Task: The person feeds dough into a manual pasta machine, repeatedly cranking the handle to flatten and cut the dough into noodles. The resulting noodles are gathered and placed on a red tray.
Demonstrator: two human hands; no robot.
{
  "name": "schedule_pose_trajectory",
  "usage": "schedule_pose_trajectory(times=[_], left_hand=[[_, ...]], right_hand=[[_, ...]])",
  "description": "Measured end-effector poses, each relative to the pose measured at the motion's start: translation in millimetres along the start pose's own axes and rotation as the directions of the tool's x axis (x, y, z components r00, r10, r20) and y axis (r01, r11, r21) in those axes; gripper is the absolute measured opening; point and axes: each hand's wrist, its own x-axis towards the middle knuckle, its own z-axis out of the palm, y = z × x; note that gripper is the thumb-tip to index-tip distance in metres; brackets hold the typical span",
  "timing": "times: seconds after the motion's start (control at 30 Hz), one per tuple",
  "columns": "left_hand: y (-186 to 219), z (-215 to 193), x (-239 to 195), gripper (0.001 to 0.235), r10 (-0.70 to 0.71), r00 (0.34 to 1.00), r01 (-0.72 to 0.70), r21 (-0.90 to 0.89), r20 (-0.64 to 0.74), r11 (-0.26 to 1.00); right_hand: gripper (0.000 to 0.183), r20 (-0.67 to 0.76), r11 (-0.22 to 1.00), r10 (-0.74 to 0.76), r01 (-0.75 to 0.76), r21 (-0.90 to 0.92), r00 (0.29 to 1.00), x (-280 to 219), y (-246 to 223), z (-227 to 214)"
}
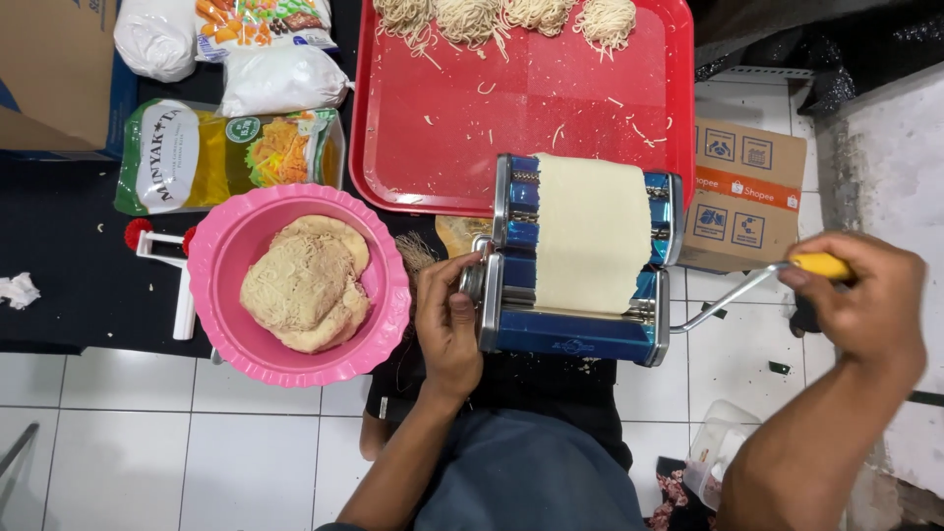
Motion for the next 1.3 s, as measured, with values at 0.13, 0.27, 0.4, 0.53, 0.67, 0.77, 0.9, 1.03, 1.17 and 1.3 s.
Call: schedule_pose_trajectory(times=[0.13, 0.27, 0.4, 0.53, 0.67, 0.77, 0.9, 1.03, 1.17, 1.3], left_hand=[[4.0, -10.7, 2.4, 0.058, 0.037, 0.997, -0.049, 0.167, 0.072, 0.985], [3.4, -13.2, 3.3, 0.052, 0.040, 0.995, -0.052, 0.135, 0.092, 0.989], [-2.9, -13.2, 0.1, 0.052, -0.027, 0.994, 0.028, -0.006, 0.108, 1.000], [-10.0, -12.0, 1.5, 0.055, 0.042, 0.994, -0.030, -0.110, 0.105, 0.993], [-6.0, -12.1, 5.0, 0.043, 0.107, 0.990, -0.095, -0.124, 0.091, 0.988], [-10.4, -11.9, 1.3, 0.044, 0.089, 0.993, -0.083, -0.080, 0.076, 0.993], [-8.7, -10.6, 0.3, 0.041, 0.069, 0.997, -0.068, -0.028, 0.036, 0.997], [-3.8, -11.6, 2.5, 0.038, 0.043, 0.998, -0.043, -0.001, 0.040, 0.999], [0.1, -13.2, 5.5, 0.040, 0.026, 0.998, -0.027, 0.016, 0.064, 1.000], [1.3, -13.9, 8.0, 0.041, 0.013, 0.996, -0.019, 0.071, 0.086, 0.997]], right_hand=[[0.006, 0.208, 0.964, 0.216, -0.243, 0.112, 0.954, 24.8, 15.3, 42.6], [0.011, 0.108, 0.977, 0.207, -0.211, 0.028, 0.972, 5.7, 7.1, 57.3], [0.017, 0.107, 0.972, 0.232, -0.225, -0.069, 0.967, -5.3, 6.8, 69.1], [0.022, 0.199, 0.939, 0.338, -0.343, -0.014, 0.920, -17.9, 6.8, 84.9], [0.023, 0.235, 0.900, 0.434, -0.430, -0.071, 0.870, -31.6, -15.5, 85.7], [0.026, 0.264, 0.846, 0.533, -0.500, -0.184, 0.804, -44.2, -32.7, 83.4], [0.028, 0.335, 0.810, 0.578, -0.473, -0.345, 0.744, -71.9, -50.7, 71.8], [0.042, 0.490, 0.769, 0.617, -0.338, -0.543, 0.616, -104.6, -57.4, 46.3], [0.044, 0.418, 0.616, 0.736, -0.272, -0.740, 0.532, -120.2, -77.3, 13.4], [0.030, 0.236, 0.711, 0.615, -0.399, -0.579, 0.753, -137.3, -79.5, -15.0]])
